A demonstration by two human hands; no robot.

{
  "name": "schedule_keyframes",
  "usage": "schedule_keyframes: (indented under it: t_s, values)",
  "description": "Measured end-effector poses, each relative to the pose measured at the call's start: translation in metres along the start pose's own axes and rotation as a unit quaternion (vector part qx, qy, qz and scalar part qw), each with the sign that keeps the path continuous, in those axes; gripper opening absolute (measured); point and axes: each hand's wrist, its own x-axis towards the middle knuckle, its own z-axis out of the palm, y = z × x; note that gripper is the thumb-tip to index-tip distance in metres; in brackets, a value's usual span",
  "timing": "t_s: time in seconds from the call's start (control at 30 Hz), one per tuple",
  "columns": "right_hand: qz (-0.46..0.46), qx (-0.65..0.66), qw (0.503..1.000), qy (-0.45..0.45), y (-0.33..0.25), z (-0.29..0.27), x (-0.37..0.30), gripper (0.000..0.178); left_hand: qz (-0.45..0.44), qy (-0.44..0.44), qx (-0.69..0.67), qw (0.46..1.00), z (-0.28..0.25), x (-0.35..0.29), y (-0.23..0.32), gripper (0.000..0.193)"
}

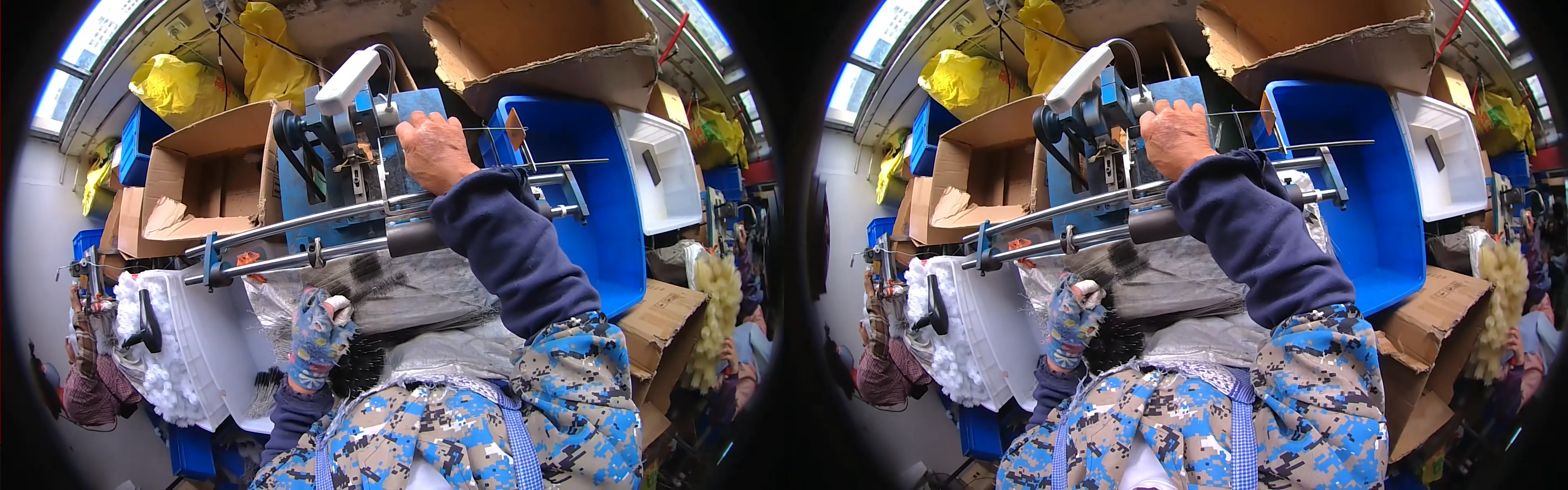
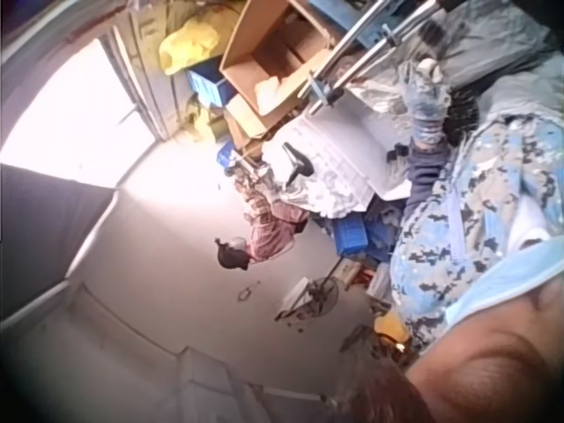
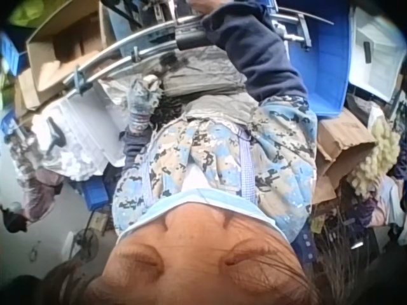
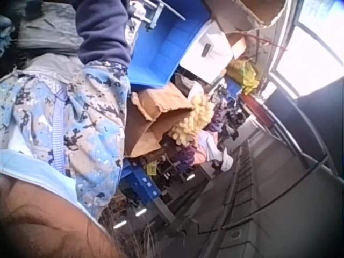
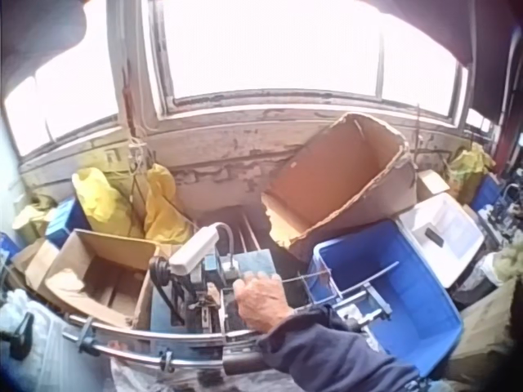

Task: The person operates a blue industrial machine in a cluttered workshop, repeatedly feeding black bristle bundles into a processing mechanism. They use both hands to guide the material through the machine and occasionally adjust the setup. The workspace is filled with cardboard boxes and plastic containers.

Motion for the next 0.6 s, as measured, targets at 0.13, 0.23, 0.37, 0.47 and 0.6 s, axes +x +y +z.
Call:
schedule_keyframes:
  t_s: [0.13,0.23,0.37,0.47,0.6]
  values:
    - [-0.011,0.004,1.000,-0.005,-0.0007,0.0001,0.0007,0.010,0.012,0.020,0.010,1.000,-0.0005,0.0042,0.0020,0.024]
    - [-0.012,0.016,1.000,-0.011,0.0005,0.0016,0.0006,0.010,0.009,0.021,0.007,1.000,0.0004,0.0071,0.0041,0.026]
    - [-0.005,0.024,1.000,-0.007,0.0018,0.0040,0.0012,0.011,-0.020,0.011,-0.007,1.000,0.0020,0.0065,0.0060,0.022]
    - [0.000,0.026,1.000,-0.013,0.0000,0.0021,0.0020,0.011,-0.012,0.015,-0.001,1.000,0.0022,0.0050,0.0046,0.023]
    - [-0.021,0.039,0.999,-0.006,0.0010,0.0035,0.0020,0.010,-0.020,0.014,0.009,1.000,0.0024,0.0033,0.0047,0.023]
